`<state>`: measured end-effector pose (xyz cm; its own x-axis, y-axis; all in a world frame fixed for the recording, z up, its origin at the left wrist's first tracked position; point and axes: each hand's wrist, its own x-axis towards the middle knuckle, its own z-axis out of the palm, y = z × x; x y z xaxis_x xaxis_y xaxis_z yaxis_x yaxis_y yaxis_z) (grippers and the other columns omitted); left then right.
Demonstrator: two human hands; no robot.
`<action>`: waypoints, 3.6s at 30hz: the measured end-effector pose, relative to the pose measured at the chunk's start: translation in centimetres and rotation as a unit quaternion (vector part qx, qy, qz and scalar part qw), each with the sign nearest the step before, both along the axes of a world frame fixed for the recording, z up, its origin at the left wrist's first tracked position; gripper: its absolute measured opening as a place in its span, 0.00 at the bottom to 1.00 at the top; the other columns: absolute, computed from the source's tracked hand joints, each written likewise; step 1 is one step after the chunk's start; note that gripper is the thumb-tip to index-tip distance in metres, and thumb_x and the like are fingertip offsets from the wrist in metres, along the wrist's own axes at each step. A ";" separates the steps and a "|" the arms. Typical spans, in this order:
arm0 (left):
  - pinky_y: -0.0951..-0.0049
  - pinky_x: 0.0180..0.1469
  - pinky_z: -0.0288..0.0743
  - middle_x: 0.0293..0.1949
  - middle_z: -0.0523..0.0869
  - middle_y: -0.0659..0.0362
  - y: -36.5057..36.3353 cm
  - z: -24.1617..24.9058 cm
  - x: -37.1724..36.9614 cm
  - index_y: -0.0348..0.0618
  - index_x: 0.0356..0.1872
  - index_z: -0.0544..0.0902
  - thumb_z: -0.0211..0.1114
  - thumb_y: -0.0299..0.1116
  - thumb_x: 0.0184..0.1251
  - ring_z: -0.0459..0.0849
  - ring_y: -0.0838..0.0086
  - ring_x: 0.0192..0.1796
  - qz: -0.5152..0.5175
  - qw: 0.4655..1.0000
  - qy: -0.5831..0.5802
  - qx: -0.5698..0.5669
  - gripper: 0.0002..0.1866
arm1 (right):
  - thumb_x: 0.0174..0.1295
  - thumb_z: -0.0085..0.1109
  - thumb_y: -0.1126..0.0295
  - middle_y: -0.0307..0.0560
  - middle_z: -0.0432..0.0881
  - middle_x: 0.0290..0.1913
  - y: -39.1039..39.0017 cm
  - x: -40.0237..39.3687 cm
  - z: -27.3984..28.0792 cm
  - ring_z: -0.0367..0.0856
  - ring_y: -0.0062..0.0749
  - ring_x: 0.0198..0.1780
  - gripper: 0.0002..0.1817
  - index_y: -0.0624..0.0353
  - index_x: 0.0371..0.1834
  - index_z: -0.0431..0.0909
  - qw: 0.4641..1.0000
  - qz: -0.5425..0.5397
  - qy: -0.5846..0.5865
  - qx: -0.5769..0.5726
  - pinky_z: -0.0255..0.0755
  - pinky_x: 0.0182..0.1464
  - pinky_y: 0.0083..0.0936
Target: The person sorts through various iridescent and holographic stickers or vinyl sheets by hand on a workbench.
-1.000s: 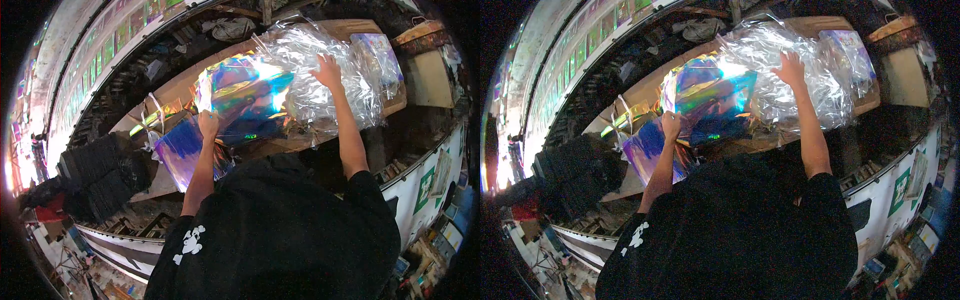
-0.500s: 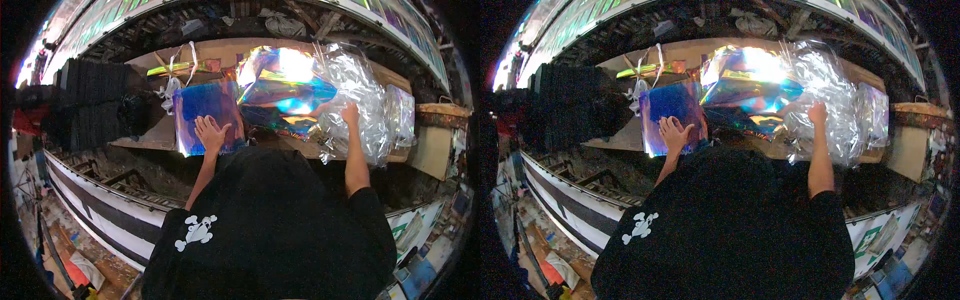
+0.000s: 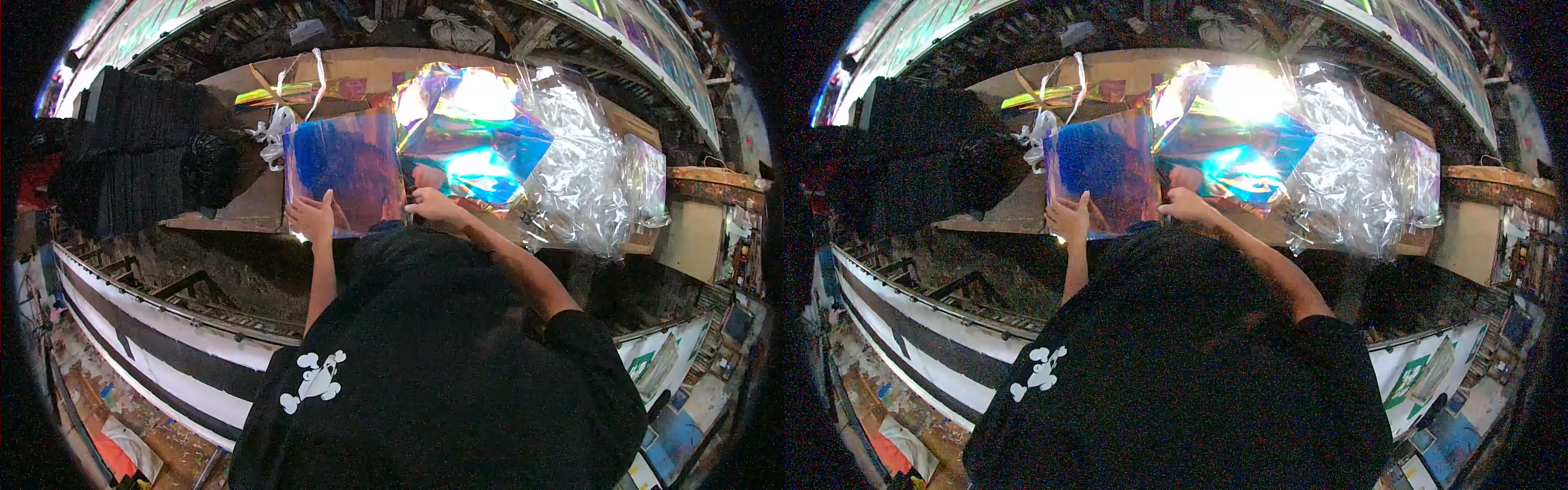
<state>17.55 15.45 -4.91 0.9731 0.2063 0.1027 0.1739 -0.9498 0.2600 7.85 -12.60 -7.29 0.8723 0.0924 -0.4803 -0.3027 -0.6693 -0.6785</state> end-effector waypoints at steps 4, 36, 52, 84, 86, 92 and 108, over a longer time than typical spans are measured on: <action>0.45 0.68 0.57 0.60 0.69 0.40 1.5 0.1 -0.4 0.33 0.61 0.65 0.69 0.61 0.56 0.63 0.43 0.68 -0.030 0.998 0.057 -0.011 0.45 | 0.53 0.67 0.54 0.68 0.82 0.45 3.5 1.0 5.9 0.81 0.55 0.52 0.29 0.78 0.39 0.79 0.977 -0.116 0.132 0.122 0.74 0.55 0.42; 0.73 0.40 0.85 0.39 0.87 0.57 0.2 12.9 2.5 0.33 0.47 0.84 0.71 0.30 0.64 0.86 0.75 0.39 -0.027 0.665 0.123 -0.736 0.14 | 0.51 0.74 0.50 0.53 0.75 0.62 10.6 6.0 18.3 0.80 0.45 0.58 0.43 0.58 0.68 0.69 0.934 0.070 -0.301 0.181 0.75 0.57 0.36; 0.75 0.43 0.82 0.43 0.85 0.56 -5.4 17.1 2.6 0.32 0.48 0.81 0.75 0.35 0.61 0.84 0.75 0.42 -0.057 0.655 0.116 -0.744 0.20 | 0.57 0.68 0.48 0.50 0.79 0.57 6.4 7.1 18.6 0.80 0.36 0.55 0.35 0.56 0.64 0.75 0.912 -0.005 -0.291 0.289 0.76 0.55 0.31; 0.73 0.39 0.85 0.49 0.83 0.49 -8.9 19.8 4.2 0.32 0.49 0.76 0.64 0.22 0.64 0.83 0.71 0.47 -0.128 0.672 0.049 -0.727 0.13 | 0.69 0.58 0.66 0.40 0.77 0.42 5.7 9.5 20.7 0.72 0.22 0.45 0.15 0.67 0.48 0.84 0.879 -0.201 -0.288 0.321 0.65 0.47 0.19; 0.73 0.39 0.85 0.48 0.83 0.49 -9.0 19.6 4.2 0.33 0.46 0.76 0.62 0.21 0.65 0.84 0.71 0.45 -0.132 0.672 0.042 -0.728 0.10 | 0.69 0.58 0.66 0.40 0.77 0.42 5.6 9.6 20.9 0.72 0.22 0.45 0.15 0.67 0.49 0.83 0.892 -0.190 -0.285 0.294 0.64 0.47 0.18; 0.74 0.35 0.83 0.42 0.86 0.51 -8.3 20.5 3.6 0.35 0.43 0.78 0.57 0.21 0.67 0.86 0.73 0.36 -0.142 0.718 -0.007 -0.682 0.07 | 0.71 0.54 0.66 0.33 0.79 0.33 5.7 10.0 20.7 0.72 0.17 0.35 0.13 0.66 0.42 0.83 0.898 -0.233 -0.243 0.283 0.66 0.39 0.18; 0.74 0.47 0.81 0.40 0.88 0.51 -7.3 20.3 3.4 0.30 0.43 0.83 0.72 0.32 0.61 0.87 0.72 0.44 -0.138 0.739 0.049 -0.658 0.15 | 0.60 0.63 0.80 0.42 0.83 0.43 6.7 10.1 22.3 0.81 0.23 0.43 0.08 0.64 0.43 0.83 0.875 -0.224 -0.245 0.353 0.76 0.46 0.21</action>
